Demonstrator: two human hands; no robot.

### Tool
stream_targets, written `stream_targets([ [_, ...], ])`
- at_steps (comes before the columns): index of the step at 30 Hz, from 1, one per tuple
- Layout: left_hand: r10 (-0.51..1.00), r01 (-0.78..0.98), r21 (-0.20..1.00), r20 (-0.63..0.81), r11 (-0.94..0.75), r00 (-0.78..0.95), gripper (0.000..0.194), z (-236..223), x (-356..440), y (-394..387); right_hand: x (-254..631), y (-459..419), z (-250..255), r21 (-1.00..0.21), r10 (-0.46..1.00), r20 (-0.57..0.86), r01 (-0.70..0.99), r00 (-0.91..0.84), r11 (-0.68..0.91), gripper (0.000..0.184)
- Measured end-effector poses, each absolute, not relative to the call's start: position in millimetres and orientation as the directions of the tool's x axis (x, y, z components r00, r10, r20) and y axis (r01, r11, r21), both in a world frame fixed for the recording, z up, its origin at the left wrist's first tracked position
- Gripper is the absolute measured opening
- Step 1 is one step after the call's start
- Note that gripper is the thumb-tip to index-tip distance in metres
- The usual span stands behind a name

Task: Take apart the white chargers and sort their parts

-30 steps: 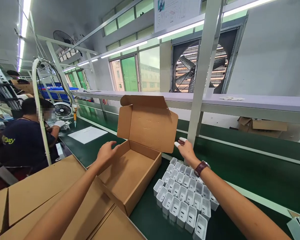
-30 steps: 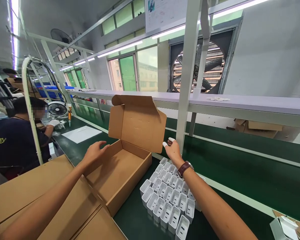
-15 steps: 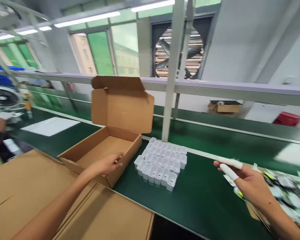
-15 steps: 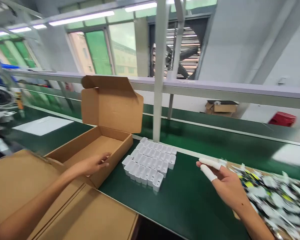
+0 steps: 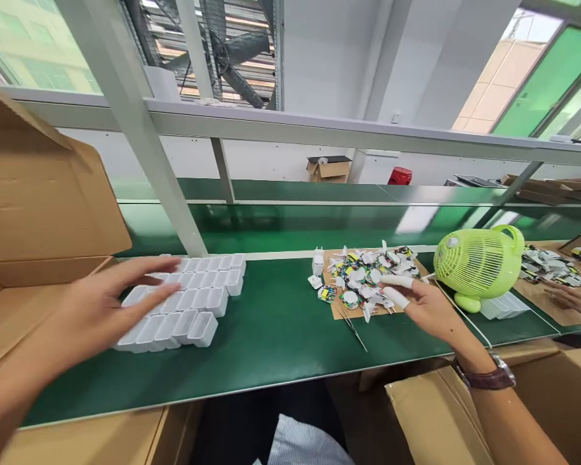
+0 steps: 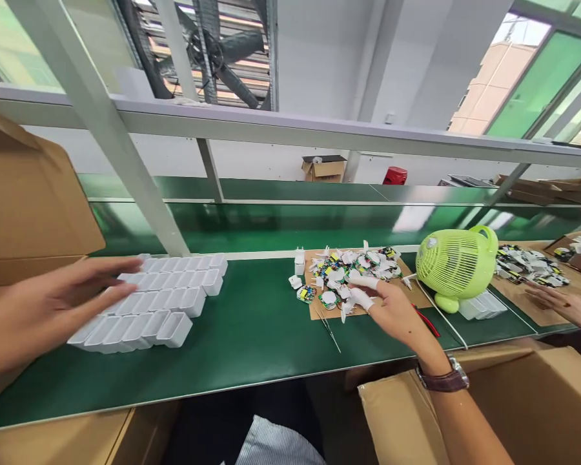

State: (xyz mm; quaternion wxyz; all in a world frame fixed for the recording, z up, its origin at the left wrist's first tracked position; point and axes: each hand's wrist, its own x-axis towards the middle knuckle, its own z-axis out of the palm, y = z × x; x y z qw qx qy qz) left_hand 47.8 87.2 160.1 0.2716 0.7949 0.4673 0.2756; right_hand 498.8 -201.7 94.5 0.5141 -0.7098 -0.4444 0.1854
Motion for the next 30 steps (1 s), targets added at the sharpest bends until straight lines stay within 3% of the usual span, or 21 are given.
stream_targets([
  [2, 0.750, 0.533, 0.597, 0.188, -0.600, 0.634, 0.064, 150, 119, 56, 498, -202, 81, -0.862, 0.872, 0.170, 0.498, 0.459, -0.093, 0.033],
  [4, 0.579, 0.394, 0.612, 0.131, -0.686, 0.805, 0.059, 124, 183, 41, 496, -199, 67, -0.802, 0.913, 0.181, 0.592, 0.364, -0.077, 0.032],
  [6, 0.498, 0.304, 0.642, 0.142, -0.704, 0.855, 0.056, 89, 238, 44, 492, -194, 53, -0.725, 0.945, 0.203, 0.688, 0.257, -0.031, 0.033],
  [9, 0.592, 0.273, 0.766, 0.168, -0.582, 0.788, 0.080, 41, 309, 72, 487, -182, 34, -0.610, 0.961, 0.239, 0.792, 0.136, 0.039, 0.038],
  [12, 0.623, 0.271, 0.810, 0.143, -0.520, 0.769, 0.117, 9, 364, 104, 483, -164, 21, -0.501, 0.963, 0.252, 0.864, 0.091, 0.049, 0.044],
  [14, 0.597, 0.264, 0.820, 0.115, -0.508, 0.794, 0.129, -4, 387, 119, 480, -148, 16, -0.429, 0.962, 0.263, 0.902, 0.068, 0.053, 0.043],
  [20, 0.584, 0.329, 0.811, 0.018, -0.483, 0.811, 0.117, -15, 393, 141, 465, -95, 8, -0.152, 0.983, 0.176, 0.988, 0.044, -0.018, 0.033],
  [23, 0.616, 0.363, 0.800, 0.011, -0.478, 0.788, 0.120, -7, 379, 139, 454, -78, 3, -0.070, 0.989, 0.134, 0.996, 0.057, -0.048, 0.029],
  [27, 0.650, 0.335, 0.782, 0.116, -0.525, 0.751, 0.116, 29, 339, 124, 438, -68, -3, -0.042, 0.991, 0.117, 0.997, 0.063, -0.058, 0.020],
  [30, 0.646, 0.344, 0.653, 0.297, -0.675, 0.703, 0.088, 66, 282, 116, 434, -71, -1, -0.080, 0.986, 0.134, 0.993, 0.097, -0.087, 0.011],
])
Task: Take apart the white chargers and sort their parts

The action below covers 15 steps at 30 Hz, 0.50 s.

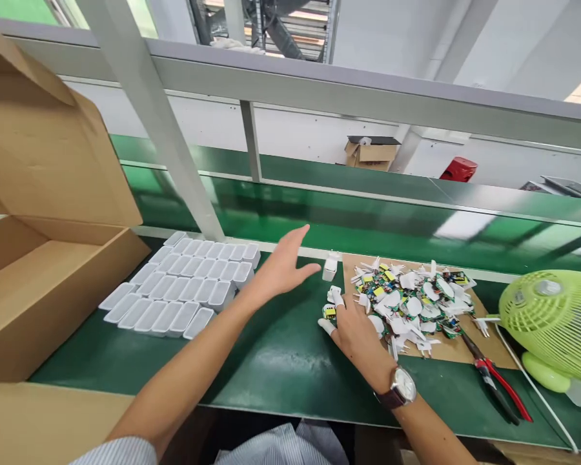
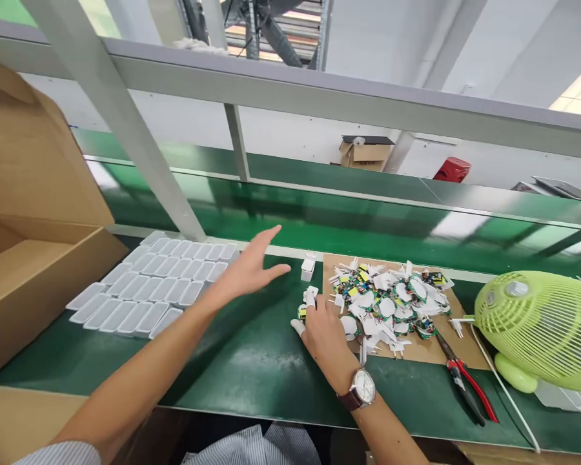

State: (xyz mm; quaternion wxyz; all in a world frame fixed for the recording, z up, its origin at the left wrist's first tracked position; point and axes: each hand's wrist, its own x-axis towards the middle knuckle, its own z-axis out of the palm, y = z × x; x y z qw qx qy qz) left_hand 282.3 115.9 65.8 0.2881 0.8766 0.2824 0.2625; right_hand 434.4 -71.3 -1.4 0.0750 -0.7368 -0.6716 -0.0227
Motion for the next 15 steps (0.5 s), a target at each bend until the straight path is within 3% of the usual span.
stream_targets([
  [2, 0.654, 0.469, 0.485, 0.347, -0.738, 0.672, 0.067, 83, 238, 115, 440, -76, 3, -0.140, 0.976, 0.187, 0.987, 0.110, -0.084, 0.017],
  [5, 0.709, 0.670, 0.234, 0.259, -0.705, 0.656, 0.041, 86, 183, 120, 456, -82, 8, -0.188, 0.957, 0.287, 0.977, -0.047, 0.104, 0.020],
  [8, 0.725, 0.725, 0.058, 0.130, -0.687, 0.677, 0.029, 73, 159, 127, 467, -81, 10, -0.111, 0.946, 0.222, 0.958, -0.237, 0.266, 0.052],
  [11, 0.715, 0.718, -0.019, 0.080, -0.696, 0.695, 0.012, 63, 162, 131, 463, -72, 10, -0.076, 0.957, 0.069, 0.955, -0.283, 0.288, 0.074],
  [15, 0.573, 0.570, 0.069, 0.153, -0.819, 0.805, 0.018, 59, 172, 118, 455, -67, 14, -0.142, 0.979, 0.043, 0.968, -0.201, 0.205, 0.063],
])
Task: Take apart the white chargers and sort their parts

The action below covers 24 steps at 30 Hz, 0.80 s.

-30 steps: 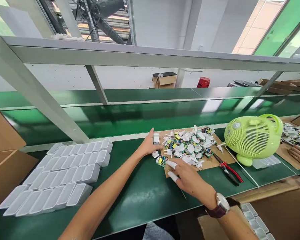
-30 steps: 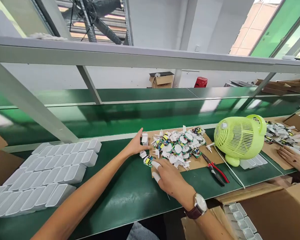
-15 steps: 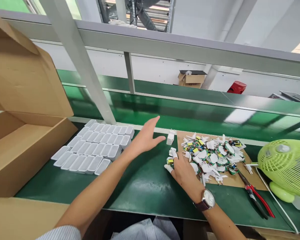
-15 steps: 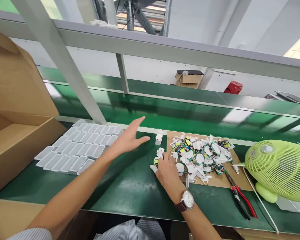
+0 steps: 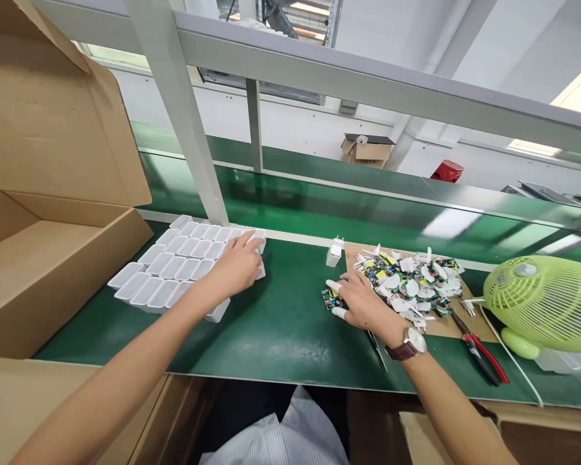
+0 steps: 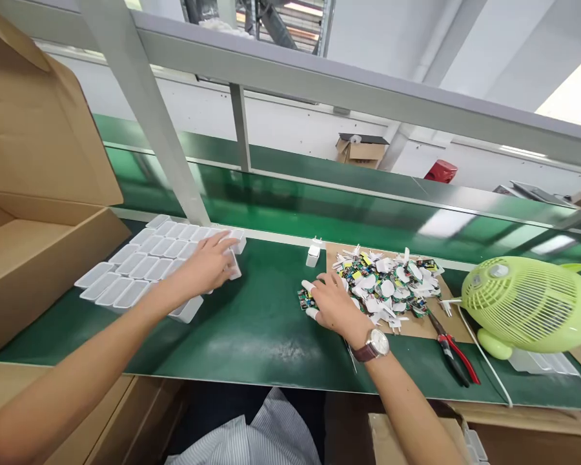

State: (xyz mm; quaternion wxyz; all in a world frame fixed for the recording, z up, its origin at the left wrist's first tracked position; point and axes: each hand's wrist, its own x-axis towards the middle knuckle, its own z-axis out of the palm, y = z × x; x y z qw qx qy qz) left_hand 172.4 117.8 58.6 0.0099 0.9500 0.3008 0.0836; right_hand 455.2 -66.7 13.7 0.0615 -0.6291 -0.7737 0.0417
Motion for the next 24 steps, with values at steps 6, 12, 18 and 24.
stream_targets([
  [6, 0.335, 0.237, 0.384, 0.214, -0.893, 0.917, 0.017, 29, 186, 67, 456, -84, -2, -0.175, 0.994, 0.052, 0.979, -0.094, 0.101, 0.062],
  [12, 0.506, 0.262, 0.692, 0.172, -0.672, 0.845, 0.079, -13, 200, 56, 454, -99, -18, -0.330, 0.963, 0.267, 0.936, -0.036, 0.127, 0.061],
  [18, 0.567, 0.263, 0.761, 0.163, -0.593, 0.808, 0.081, -36, 189, 61, 465, -160, 10, -0.328, 0.941, 0.285, 0.941, 0.181, -0.082, 0.048],
  [24, 0.559, 0.296, 0.683, 0.198, -0.668, 0.805, 0.070, -40, 189, 62, 444, -212, -19, -0.348, 0.923, 0.194, 0.903, 0.331, -0.250, 0.040],
])
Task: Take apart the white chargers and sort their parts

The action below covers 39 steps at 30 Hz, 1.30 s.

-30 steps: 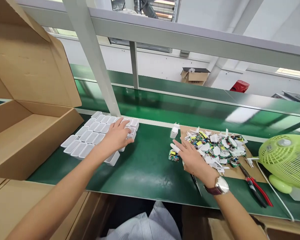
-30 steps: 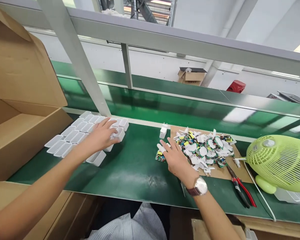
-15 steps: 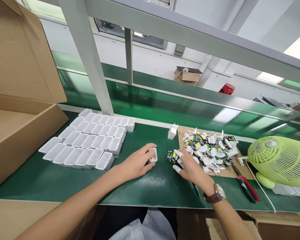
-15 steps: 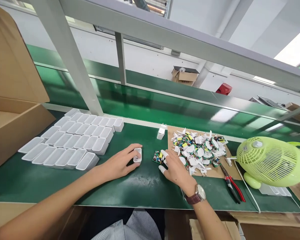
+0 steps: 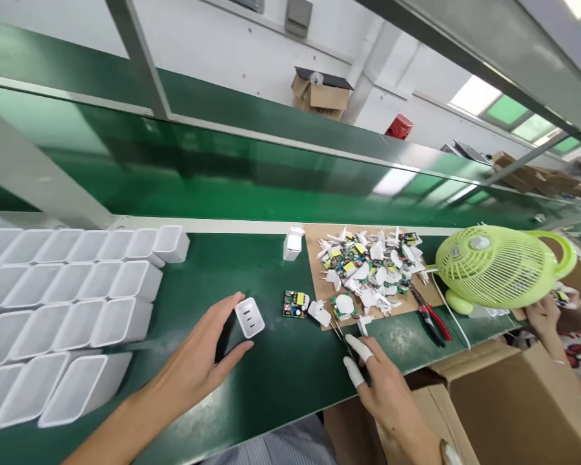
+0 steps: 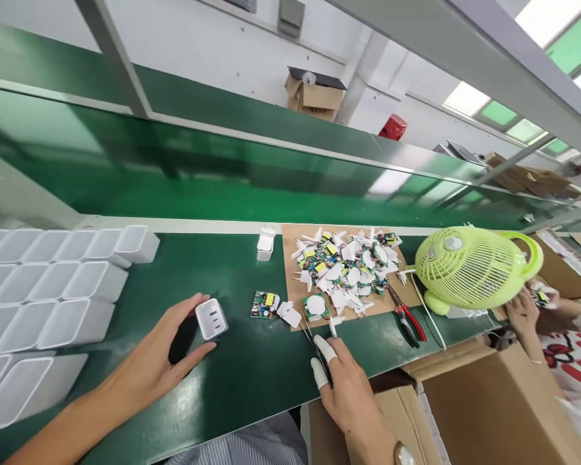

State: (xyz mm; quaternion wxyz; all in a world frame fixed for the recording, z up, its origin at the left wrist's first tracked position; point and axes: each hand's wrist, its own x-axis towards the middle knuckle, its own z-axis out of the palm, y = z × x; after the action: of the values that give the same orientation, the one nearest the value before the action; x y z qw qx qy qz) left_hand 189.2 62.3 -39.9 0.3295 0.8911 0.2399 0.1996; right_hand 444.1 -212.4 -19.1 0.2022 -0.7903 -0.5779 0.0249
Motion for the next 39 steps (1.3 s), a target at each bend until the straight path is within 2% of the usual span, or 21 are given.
stream_targets([
  [5, 0.520, 0.265, 0.633, 0.258, -0.728, 0.814, 0.069, -44, 190, 64, 439, -195, -41, -0.352, 0.884, 0.278, 0.896, 0.377, -0.271, 0.039],
  [11, 0.520, 0.271, 0.625, 0.256, -0.732, 0.815, 0.065, -42, 191, 63, 439, -171, -21, -0.314, 0.859, 0.370, 0.918, 0.354, -0.243, 0.044],
  [16, 0.530, 0.293, 0.639, 0.213, -0.711, 0.820, 0.070, -40, 191, 59, 437, -136, -3, -0.221, 0.946, 0.287, 0.971, 0.151, -0.088, 0.062],
  [20, 0.541, 0.302, 0.669, 0.177, -0.679, 0.822, 0.070, -35, 188, 56, 438, -107, -8, -0.197, 0.964, 0.247, 0.979, 0.098, -0.049, 0.065],
  [26, 0.552, 0.283, 0.712, 0.174, -0.643, 0.816, 0.086, -25, 187, 54, 437, -98, -17, -0.281, 0.954, 0.287, 0.960, 0.081, 0.003, 0.059],
  [29, 0.578, 0.308, 0.743, 0.128, -0.594, 0.806, 0.095, -26, 190, 54, 430, -98, -17, -0.308, 0.953, 0.283, 0.951, 0.110, -0.018, 0.052],
  [33, 0.588, 0.300, 0.773, 0.114, -0.558, 0.801, 0.091, -32, 191, 54, 416, -97, -14, -0.497, 0.920, 0.321, 0.867, 0.223, -0.037, 0.055],
  [35, 0.568, 0.243, 0.796, 0.147, -0.554, 0.810, 0.086, -35, 190, 56, 409, -97, -9, -0.597, 0.899, 0.344, 0.802, 0.271, -0.013, 0.056],
  [39, 0.515, 0.133, 0.833, 0.199, -0.537, 0.833, 0.087, -40, 189, 59, 399, -100, -2, -0.723, 0.879, 0.360, 0.689, 0.314, 0.050, 0.054],
])
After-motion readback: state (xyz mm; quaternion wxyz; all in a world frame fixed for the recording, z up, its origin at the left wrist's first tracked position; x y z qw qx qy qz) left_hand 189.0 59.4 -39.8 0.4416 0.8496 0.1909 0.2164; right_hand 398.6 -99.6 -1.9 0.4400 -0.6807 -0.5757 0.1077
